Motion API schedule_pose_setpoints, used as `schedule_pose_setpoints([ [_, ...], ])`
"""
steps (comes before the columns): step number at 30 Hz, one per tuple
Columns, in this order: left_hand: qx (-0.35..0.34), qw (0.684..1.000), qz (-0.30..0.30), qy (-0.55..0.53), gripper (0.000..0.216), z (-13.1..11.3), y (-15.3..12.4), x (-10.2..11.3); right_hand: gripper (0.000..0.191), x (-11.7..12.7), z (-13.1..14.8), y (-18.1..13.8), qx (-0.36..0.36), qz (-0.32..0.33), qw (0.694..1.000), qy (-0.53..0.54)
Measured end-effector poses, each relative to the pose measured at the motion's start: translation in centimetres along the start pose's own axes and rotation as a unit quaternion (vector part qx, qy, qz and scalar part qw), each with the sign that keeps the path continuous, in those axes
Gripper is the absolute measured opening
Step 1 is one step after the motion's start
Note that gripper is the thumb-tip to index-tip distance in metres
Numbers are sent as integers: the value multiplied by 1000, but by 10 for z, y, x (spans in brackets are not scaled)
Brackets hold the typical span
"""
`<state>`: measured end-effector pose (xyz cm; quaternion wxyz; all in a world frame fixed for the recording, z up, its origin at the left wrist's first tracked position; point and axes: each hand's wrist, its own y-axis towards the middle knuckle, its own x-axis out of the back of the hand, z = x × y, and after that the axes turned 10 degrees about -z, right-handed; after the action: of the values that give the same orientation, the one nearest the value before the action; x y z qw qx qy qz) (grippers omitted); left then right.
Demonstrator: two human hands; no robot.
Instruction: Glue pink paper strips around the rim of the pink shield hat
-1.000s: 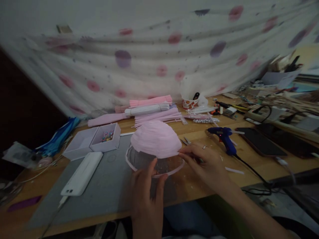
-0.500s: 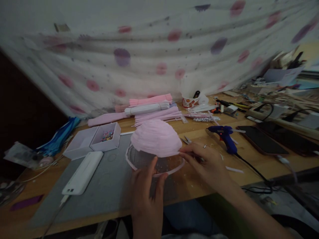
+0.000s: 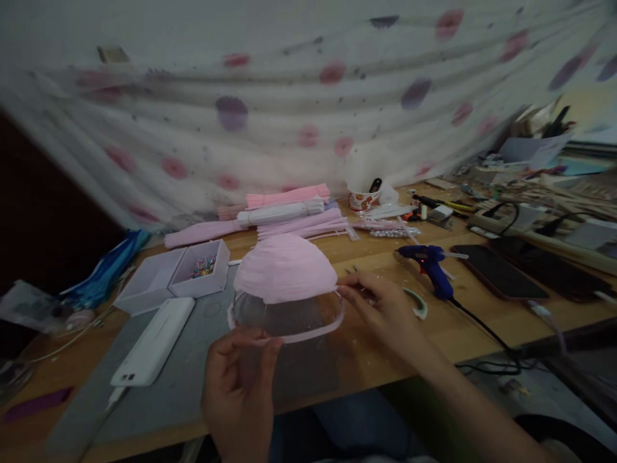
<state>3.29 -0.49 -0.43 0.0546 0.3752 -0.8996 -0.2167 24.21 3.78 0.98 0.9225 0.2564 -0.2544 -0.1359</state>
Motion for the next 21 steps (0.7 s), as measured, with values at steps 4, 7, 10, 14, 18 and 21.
schedule_pose_setpoints([
  [4, 37, 999, -23, -30, 30, 4, 6, 5, 16, -4, 2, 3, -25, 16, 999, 33],
  [7, 55, 997, -18, -41, 30, 9, 8, 7, 17, -4, 1, 4, -6, 15, 1000, 24],
  [10, 65, 996, -11, -53, 30, 11, 10, 8, 16, -3, 0, 7, 12, 16, 999, 30],
  [14, 86, 994, -6, -70, 29, 10, 12, 9, 15, 5, 2, 8, 27, 50, 996, 68],
  [18, 106, 994, 7, -35, 28, 6, 13, 10, 12, 18, 13, 5, 69, 34, 996, 50],
  [21, 99, 995, 21, -14, 29, 4, 12, 11, 11, 24, 23, 5, 109, 29, 993, 32],
])
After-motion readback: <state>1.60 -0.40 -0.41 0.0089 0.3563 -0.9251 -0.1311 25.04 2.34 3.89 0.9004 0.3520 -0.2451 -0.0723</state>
